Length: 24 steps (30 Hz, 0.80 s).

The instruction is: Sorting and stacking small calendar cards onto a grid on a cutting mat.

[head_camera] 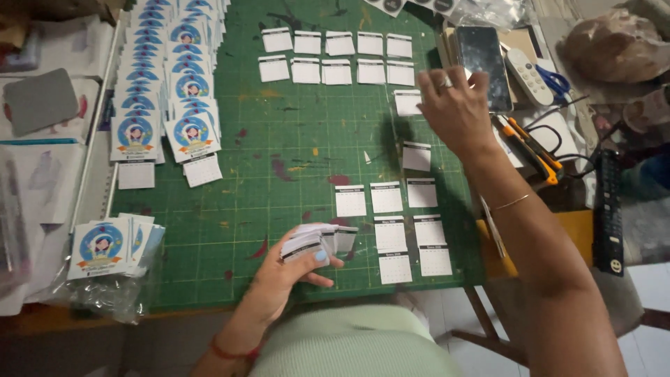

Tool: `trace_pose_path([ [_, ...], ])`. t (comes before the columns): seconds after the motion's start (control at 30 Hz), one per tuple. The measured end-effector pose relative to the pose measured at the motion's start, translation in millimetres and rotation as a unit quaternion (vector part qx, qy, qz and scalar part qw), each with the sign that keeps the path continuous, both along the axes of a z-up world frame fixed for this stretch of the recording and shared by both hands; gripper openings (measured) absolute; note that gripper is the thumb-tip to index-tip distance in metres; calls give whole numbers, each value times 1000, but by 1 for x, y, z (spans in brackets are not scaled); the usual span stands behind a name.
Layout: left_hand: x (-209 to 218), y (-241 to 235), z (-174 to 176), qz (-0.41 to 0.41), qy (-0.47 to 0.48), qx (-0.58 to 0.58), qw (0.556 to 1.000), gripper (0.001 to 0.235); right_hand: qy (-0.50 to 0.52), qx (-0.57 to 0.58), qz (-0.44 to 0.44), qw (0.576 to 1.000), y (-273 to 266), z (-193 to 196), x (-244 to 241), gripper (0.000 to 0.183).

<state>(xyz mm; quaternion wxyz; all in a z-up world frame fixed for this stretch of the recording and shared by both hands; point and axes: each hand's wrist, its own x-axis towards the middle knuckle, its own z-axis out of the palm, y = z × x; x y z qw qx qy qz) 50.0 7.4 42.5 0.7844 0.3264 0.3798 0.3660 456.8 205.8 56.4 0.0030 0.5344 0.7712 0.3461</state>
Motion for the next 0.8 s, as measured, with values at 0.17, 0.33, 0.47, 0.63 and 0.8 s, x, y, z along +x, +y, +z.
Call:
trace_pose_path([
  [0.17, 2, 1, -5, -8, 7, 8, 1000, 55, -22, 50, 6, 998, -19, 10, 4, 31],
  [0.33, 6, 1, -5, -10, 12, 1, 1000, 55, 16, -17, 18, 1000, -24, -2, 9, 24],
  [0.47, 9, 9, -8, -3, 8, -5, 1000, 58, 43, -34, 6, 998, -31, 4, -2, 33],
  [0.63, 20, 33, -1, -35, 7, 13, 999, 57, 182, -120, 4, 976, -49, 32, -25, 29],
  [0.8, 34, 64, -6, 20, -10, 55, 998, 65, 153, -92, 62, 982, -66, 2, -5, 12],
])
